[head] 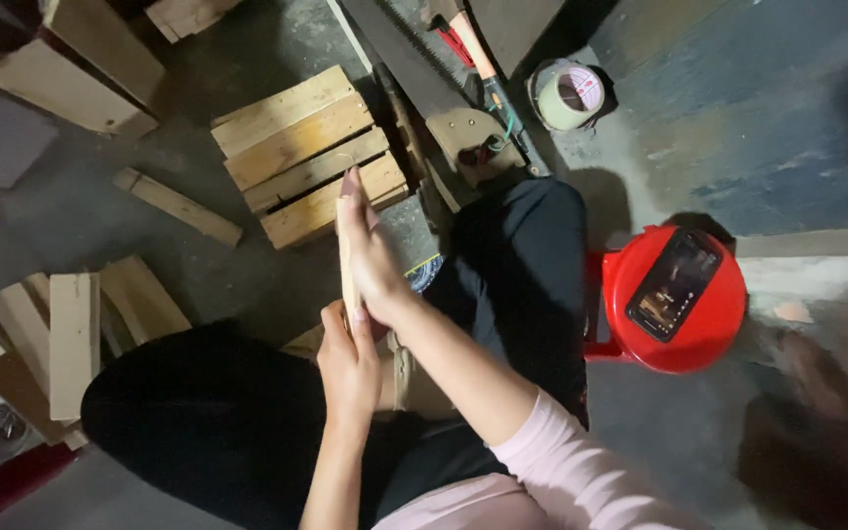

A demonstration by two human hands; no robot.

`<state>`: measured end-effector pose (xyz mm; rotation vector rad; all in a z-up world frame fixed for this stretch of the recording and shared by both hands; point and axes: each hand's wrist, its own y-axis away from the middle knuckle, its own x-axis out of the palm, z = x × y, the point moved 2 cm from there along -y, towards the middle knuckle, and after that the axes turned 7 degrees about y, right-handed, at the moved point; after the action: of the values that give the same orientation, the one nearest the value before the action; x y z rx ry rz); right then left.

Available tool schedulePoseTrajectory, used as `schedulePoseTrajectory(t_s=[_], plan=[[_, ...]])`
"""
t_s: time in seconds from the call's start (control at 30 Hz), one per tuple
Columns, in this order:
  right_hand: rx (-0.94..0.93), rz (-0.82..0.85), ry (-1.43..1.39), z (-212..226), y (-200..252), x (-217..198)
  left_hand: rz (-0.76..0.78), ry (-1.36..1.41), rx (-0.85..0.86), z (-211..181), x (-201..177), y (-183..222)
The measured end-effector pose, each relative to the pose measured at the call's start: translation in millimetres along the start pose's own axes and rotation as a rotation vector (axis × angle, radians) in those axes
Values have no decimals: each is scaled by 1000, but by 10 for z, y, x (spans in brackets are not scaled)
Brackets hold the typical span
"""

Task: Sanding, sawing, and hammering wooden boards to assemble a small structure.

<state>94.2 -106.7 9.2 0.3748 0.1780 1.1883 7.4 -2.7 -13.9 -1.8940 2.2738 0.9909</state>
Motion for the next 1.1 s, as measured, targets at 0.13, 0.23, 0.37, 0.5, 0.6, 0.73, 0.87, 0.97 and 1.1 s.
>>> schedulePoseTrajectory(t_s=[0.13,0.23,0.37,0.5,0.6,0.73,0.87,0.97,1.1], plan=[[81,40,25,68,74,15,-31,-1,-28,-4,-7,-23],[65,12,-25,143,124,58,-17,-5,-26,5,-1,45],[88,56,-83,-43,94,44,-46,-20,-15,-14,1,56],[78,-99,-66,-348,-8,-19,15,-26,1,-26,-3,124],[47,3,-76,-178,59,-40,-8,-24,-25,0,27,107],[78,-75,-56,-678,-120,43,-26,-37,42,20,43,147],[181,-89,-87,-375,-5,-63,-26,-83,41,0,-18,87],[274,-19,-139,-365,103,-28,-49,-68,14,13,-2,108],[304,55,-325,-416,211,24,-73,-135,11,6,-30,93]])
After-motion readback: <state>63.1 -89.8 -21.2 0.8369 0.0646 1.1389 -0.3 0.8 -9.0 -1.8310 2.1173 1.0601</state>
